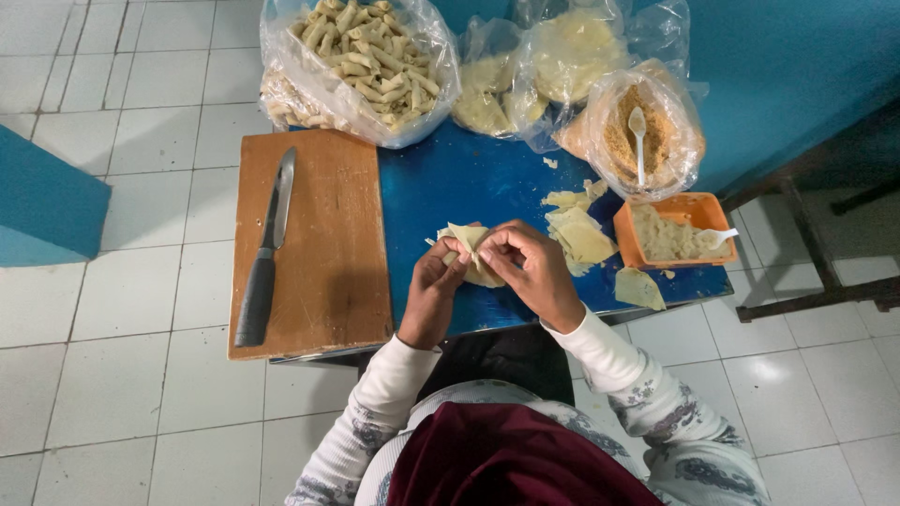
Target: The person folds flat dough pieces into filled, layered shapes at a small blue table, pressing each fold closed and stacking the finished pieces with a growing pile of folded dough on the table. A knife rests unused on a wooden board beside the work area.
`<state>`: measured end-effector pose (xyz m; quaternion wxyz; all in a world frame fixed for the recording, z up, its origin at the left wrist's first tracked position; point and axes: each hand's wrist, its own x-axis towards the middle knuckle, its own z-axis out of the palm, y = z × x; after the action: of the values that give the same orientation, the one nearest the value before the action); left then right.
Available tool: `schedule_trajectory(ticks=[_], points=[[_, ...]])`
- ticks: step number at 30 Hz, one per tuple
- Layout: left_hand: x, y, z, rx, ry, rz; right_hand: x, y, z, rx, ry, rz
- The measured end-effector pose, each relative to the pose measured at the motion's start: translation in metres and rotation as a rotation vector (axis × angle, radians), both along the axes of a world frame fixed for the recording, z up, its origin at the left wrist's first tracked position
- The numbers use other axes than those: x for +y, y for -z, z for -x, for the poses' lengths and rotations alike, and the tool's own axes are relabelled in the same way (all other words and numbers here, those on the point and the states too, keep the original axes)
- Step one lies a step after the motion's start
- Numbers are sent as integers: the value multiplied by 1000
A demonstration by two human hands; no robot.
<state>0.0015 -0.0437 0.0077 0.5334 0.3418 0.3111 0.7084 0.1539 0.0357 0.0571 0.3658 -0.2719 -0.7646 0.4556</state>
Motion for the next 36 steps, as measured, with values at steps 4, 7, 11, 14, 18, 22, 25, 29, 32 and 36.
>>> schedule_trajectory(ticks=[4, 7, 11, 14, 18, 22, 25, 29, 32, 36], points=[[2, 4, 0, -4, -17, -21, -3, -3, 0, -1, -23, -28], [3, 6, -1, 1, -18, -25, -4, -3, 0, -42, 12, -57], [2, 7, -1, 20, -39, 9, -3, -2, 1, -100, 64, -148], [2, 10, -3, 33, -27, 16, -3, -2, 1, -85, 64, -214], [3, 15, -4, 71, -30, 47, -5, -1, 0, -100, 62, -248], [2, 19, -3, 50, -38, 24, -5, 1, 0, -68, 55, -254], [1, 19, -3, 48, -56, 41, -2, 7, -1, -56, 55, -252], [-1, 15, -2, 68, -95, 61, 7, 22, -6, -39, 28, -37], [-2, 10, -5, 35, -118, 28, 17, 33, -10, 118, -82, 271], [0, 10, -6, 96, -178, 72, 21, 41, -11, 236, -123, 444]])
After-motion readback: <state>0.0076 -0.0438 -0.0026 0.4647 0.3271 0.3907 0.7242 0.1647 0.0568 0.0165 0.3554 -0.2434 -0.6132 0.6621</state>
